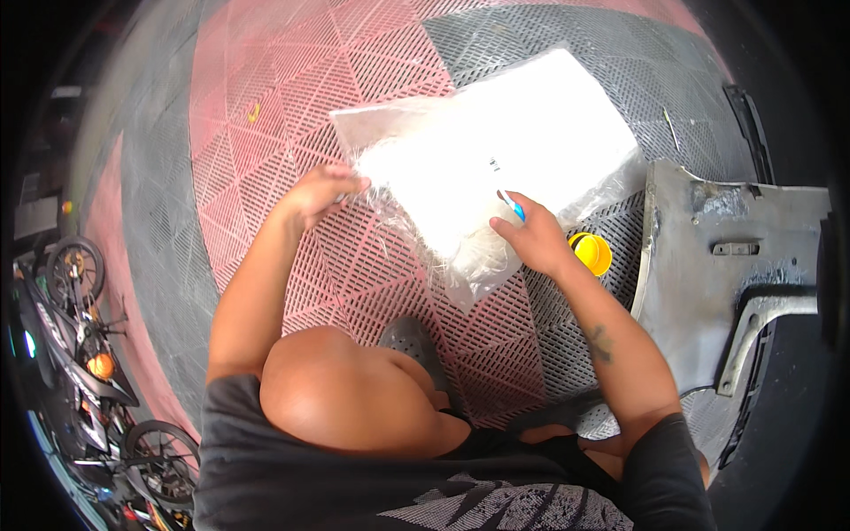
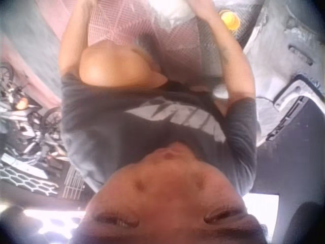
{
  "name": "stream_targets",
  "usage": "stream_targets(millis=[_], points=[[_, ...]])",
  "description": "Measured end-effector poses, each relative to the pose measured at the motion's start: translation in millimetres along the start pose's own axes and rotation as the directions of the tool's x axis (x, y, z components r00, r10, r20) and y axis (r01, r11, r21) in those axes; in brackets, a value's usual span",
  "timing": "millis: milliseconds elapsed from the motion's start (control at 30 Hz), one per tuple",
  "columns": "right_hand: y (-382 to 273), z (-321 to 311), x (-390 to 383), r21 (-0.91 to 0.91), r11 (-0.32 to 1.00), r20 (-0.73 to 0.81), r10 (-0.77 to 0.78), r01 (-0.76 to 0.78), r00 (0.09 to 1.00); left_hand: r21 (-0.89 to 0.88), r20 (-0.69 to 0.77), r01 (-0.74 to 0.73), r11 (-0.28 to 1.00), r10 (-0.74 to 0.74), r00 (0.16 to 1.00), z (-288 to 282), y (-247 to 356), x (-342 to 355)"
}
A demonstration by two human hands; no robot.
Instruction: The person mixes a white substance in a yellow cap using a toothbrush and applies it to a damaged area on a grey car part. They then take a piece of white fibrous material and press it into the applied substance on the car part.
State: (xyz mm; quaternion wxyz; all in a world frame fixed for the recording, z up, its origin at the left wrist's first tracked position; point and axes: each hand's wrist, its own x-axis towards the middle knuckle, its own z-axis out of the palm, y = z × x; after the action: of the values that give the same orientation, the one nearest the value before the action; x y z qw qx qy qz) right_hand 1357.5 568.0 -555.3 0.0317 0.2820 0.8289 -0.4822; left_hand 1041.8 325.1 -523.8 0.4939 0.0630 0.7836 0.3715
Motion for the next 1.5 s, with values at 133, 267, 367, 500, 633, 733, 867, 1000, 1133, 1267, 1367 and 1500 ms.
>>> stream_targets(millis=[133,267,367,500,633,733,867,1000,1133,1267,1367,1500], points=[[-55,-69,-30,0.186,0.982,0.089,-0.037,0.020,0.995,0.097,0.193,-0.094,0.991,0.073,0.978,21,57,-55],[-82,-169,-72,0.303,0.952,0.134,-0.088,0.044,0.987,0.212,0.358,-0.329,0.920,0.240,0.902,119,165,-100],[-61,-223,-103,0.385,0.922,-0.032,-0.026,0.036,0.999,0.092,0.443,-0.394,0.914,0.317,0.839,220,220,-128],[-7,-281,-149,0.628,0.776,-0.213,0.100,0.058,0.972,0.059,0.446,-0.559,0.827,0.479,0.756,336,252,-143],[65,-315,-190,0.695,0.694,-0.381,0.132,0.189,0.915,-0.009,0.390,-0.575,0.818,0.532,0.751,444,263,-155],[92,-330,-204,0.742,0.642,-0.372,0.155,0.193,0.915,-0.078,0.322,-0.514,0.854,0.510,0.798,494,263,-155],[118,-324,-198,0.803,0.564,-0.351,0.190,0.191,0.917,-0.096,0.318,-0.490,0.867,0.493,0.810,521,255,-147],[143,-315,-190,0.862,0.474,-0.302,0.196,0.179,0.933,0.041,0.287,-0.443,0.895,0.414,0.864,529,243,-139],[168,-308,-176,0.870,0.480,-0.229,0.196,0.110,0.953,0.074,0.320,-0.420,0.905,0.377,0.869,525,233,-144],[222,-301,-162,0.873,0.461,0.067,0.209,-0.159,0.976,0.080,0.128,-0.213,0.974,0.202,0.971,498,190,-120],[229,-283,-140,0.816,0.521,0.184,0.178,-0.251,0.967,-0.009,0.155,-0.080,0.997,0.080,0.985,473,157,-113],[233,-257,-113,0.688,0.657,0.153,0.284,-0.308,0.947,-0.078,0.129,0.045,0.996,-0.035,0.991,480,112,-122]])
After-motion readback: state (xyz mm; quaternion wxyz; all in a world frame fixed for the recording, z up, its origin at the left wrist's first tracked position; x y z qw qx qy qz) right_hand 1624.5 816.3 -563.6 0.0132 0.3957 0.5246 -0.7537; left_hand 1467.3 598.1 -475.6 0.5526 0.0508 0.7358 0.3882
